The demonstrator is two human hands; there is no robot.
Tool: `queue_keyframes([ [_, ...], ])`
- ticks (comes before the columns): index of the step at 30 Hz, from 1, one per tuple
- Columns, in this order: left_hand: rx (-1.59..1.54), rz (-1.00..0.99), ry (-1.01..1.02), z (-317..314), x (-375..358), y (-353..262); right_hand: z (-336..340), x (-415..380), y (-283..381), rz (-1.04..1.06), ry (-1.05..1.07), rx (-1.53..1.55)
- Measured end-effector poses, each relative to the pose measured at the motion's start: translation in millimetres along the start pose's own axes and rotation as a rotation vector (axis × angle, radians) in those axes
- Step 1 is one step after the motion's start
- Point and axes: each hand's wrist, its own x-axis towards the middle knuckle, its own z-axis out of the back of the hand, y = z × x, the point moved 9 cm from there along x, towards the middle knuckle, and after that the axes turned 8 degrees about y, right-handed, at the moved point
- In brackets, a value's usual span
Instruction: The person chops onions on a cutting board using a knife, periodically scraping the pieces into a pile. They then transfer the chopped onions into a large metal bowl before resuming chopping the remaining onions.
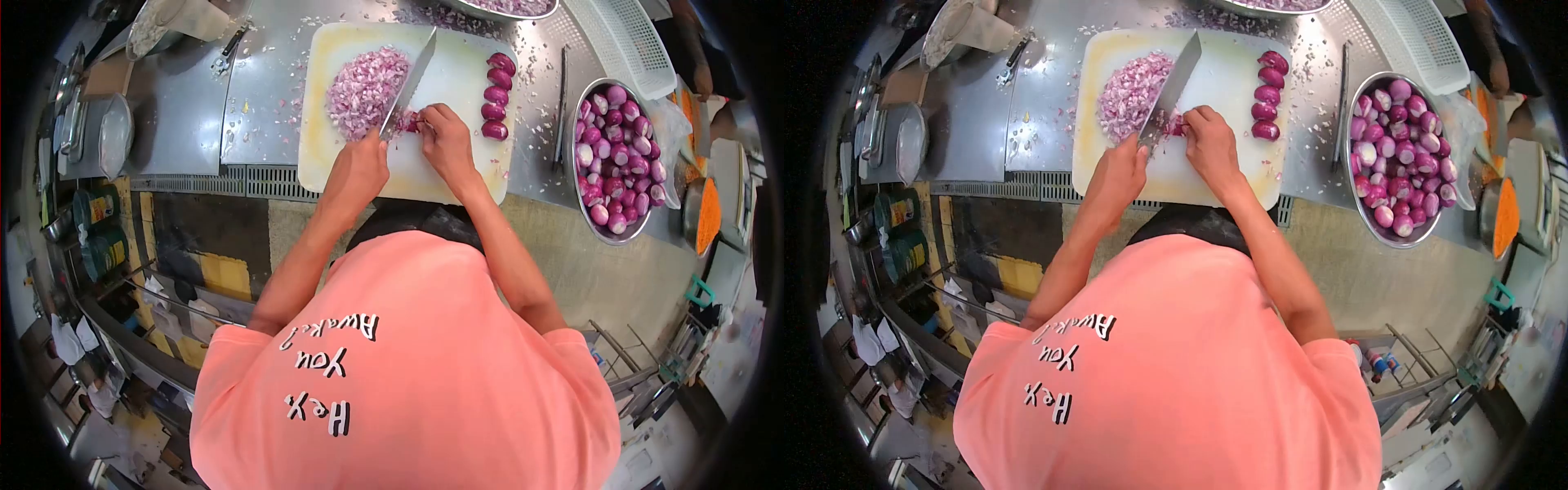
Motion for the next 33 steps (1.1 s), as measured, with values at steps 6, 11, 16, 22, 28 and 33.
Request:
queue_keyframes([
  [6, 0.046, -0.144, -0.032, 12.9, -7.2, -19.0, -6.0, 3.9, 2.9, 0.01, -0.006, -0.029],
  [11, 0.138, -0.209, -0.03, -12.7, 3.6, -5.7, -9.9, 0.2, 1.0, -0.023, -0.006, -0.011],
  [16, 0.097, -0.142, 0.031, 2.2, -11.1, -22.6, -7.5, 0.3, -1.7, -0.039, -0.048, 0.004],
  [22, 0.098, -0.165, 0.021, -1.2, -7.3, -22.8, -4.7, -3.7, -1.8, -0.032, -0.044, 0.013],
  [28, 0.051, -0.1, 0.034, -14.2, 5.9, -12.3, -5.6, -4.3, -1.5, -0.006, -0.066, 0.016],
  [33, 0.006, -0.062, 0.02, 1.6, -2.6, -8.9, -0.6, -5.2, 5.8, 0.042, -0.078, -0.013],
])
